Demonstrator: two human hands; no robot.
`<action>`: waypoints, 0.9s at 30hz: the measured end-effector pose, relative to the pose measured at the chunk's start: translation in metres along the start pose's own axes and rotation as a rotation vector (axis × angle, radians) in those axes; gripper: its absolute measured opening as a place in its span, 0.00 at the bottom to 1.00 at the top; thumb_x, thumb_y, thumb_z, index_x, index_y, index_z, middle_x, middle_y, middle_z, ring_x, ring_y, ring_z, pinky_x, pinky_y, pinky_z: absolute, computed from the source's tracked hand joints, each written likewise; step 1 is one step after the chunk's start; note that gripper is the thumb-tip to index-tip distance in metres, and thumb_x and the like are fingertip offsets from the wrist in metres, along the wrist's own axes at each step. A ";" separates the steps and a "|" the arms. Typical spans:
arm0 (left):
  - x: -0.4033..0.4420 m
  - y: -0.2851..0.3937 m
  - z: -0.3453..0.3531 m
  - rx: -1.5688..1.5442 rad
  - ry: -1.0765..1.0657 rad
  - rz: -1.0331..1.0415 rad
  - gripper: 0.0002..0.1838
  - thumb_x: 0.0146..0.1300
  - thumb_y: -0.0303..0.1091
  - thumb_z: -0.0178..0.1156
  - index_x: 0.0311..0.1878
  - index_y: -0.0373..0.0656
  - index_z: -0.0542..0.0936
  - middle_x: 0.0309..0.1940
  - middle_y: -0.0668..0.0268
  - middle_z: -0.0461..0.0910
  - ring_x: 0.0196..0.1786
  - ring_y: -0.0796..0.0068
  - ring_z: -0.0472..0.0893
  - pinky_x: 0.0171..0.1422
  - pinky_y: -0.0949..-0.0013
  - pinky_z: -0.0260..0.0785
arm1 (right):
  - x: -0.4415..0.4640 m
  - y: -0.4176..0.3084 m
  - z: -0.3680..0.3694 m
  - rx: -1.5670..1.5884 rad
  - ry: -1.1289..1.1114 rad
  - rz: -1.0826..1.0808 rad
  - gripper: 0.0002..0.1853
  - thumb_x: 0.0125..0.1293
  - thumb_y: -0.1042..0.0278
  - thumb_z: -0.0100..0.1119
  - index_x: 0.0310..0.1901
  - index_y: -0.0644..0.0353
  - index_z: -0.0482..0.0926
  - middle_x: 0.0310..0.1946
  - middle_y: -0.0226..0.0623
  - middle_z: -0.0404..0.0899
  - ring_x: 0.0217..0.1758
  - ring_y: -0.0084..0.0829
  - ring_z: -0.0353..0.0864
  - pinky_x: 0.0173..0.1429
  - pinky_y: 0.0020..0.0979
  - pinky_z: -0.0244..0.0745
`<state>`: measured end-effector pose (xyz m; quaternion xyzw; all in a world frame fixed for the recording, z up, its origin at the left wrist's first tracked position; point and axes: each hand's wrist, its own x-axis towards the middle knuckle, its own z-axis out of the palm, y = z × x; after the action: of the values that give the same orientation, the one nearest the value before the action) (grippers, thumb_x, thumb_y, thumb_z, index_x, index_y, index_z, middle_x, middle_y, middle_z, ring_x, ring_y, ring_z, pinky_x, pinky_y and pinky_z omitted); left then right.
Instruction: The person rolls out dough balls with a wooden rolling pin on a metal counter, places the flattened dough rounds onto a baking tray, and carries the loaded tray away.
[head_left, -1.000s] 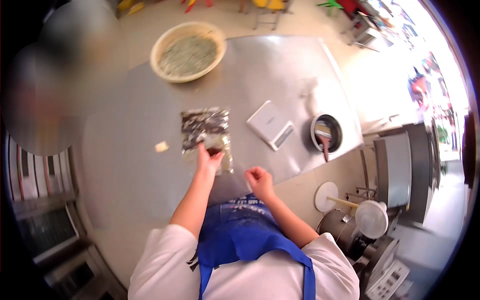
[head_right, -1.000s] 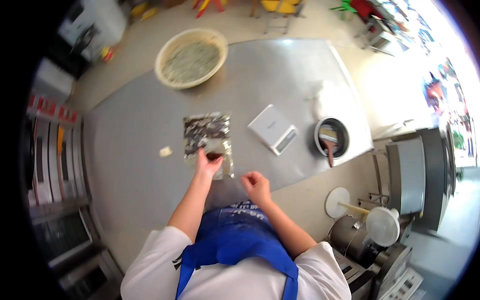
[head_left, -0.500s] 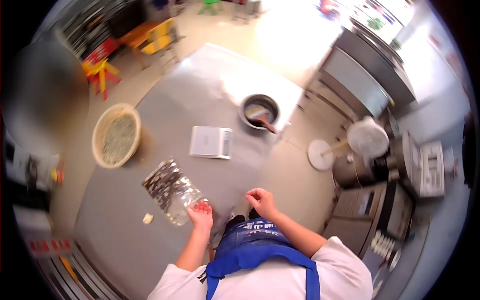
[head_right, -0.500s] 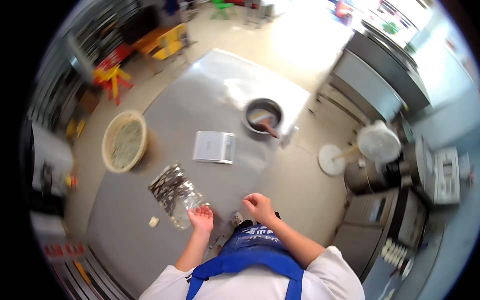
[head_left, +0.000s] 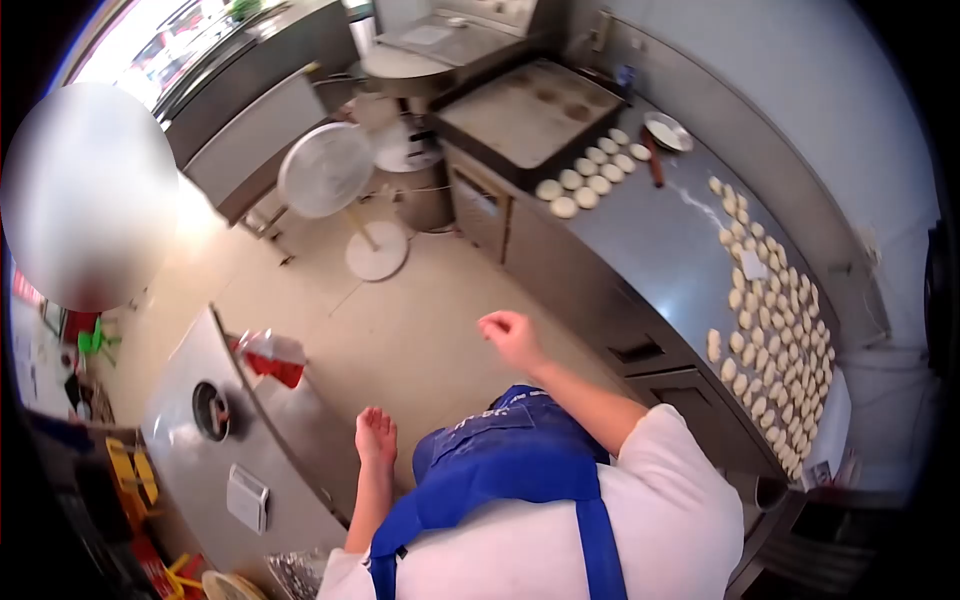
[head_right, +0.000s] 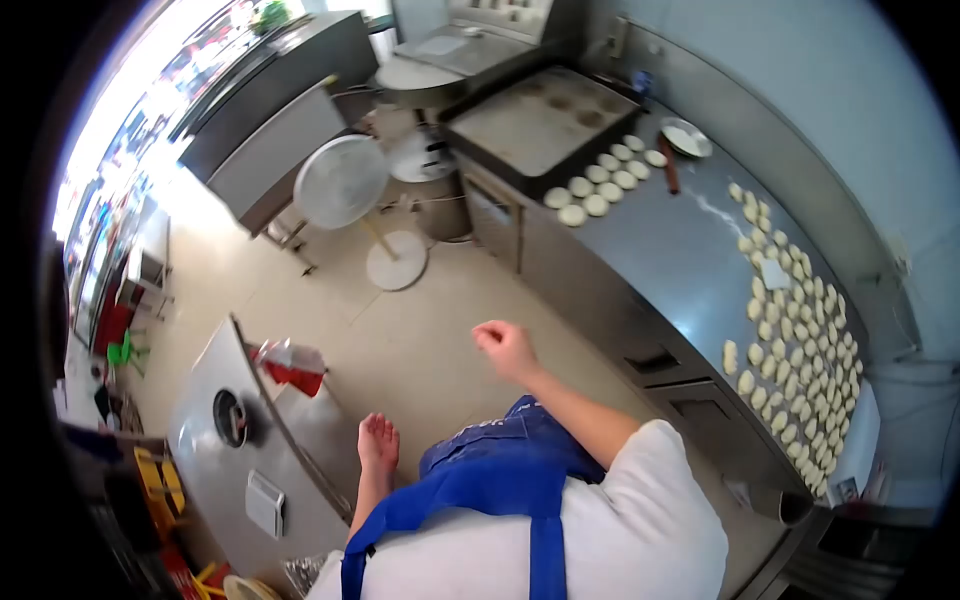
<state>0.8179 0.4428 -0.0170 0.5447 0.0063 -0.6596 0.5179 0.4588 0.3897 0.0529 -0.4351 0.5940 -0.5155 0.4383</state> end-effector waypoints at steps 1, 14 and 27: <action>0.010 -0.008 0.040 0.065 -0.076 -0.064 0.09 0.72 0.44 0.61 0.47 0.52 0.80 0.44 0.74 0.84 0.46 0.74 0.81 0.53 0.64 0.74 | 0.006 0.005 -0.043 0.030 0.112 0.001 0.07 0.72 0.71 0.64 0.44 0.65 0.88 0.34 0.31 0.88 0.36 0.20 0.84 0.44 0.26 0.79; 0.037 -0.177 0.413 1.076 -0.811 -0.411 0.16 0.78 0.44 0.56 0.58 0.44 0.79 0.53 0.66 0.83 0.50 0.73 0.81 0.56 0.66 0.74 | -0.002 0.021 -0.351 0.547 1.121 0.168 0.12 0.76 0.66 0.62 0.51 0.67 0.85 0.41 0.34 0.87 0.43 0.24 0.84 0.46 0.27 0.77; 0.081 -0.306 0.674 1.451 -1.132 -0.428 0.17 0.78 0.46 0.57 0.59 0.45 0.79 0.53 0.71 0.81 0.53 0.80 0.78 0.59 0.72 0.71 | 0.176 0.157 -0.485 -0.476 0.921 0.263 0.24 0.71 0.70 0.53 0.67 0.48 0.80 0.68 0.43 0.74 0.71 0.45 0.70 0.72 0.46 0.67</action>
<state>0.1375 0.1436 0.0285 0.3202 -0.5582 -0.7499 -0.1535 -0.0635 0.3452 -0.0748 -0.1729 0.8750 -0.4446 0.0822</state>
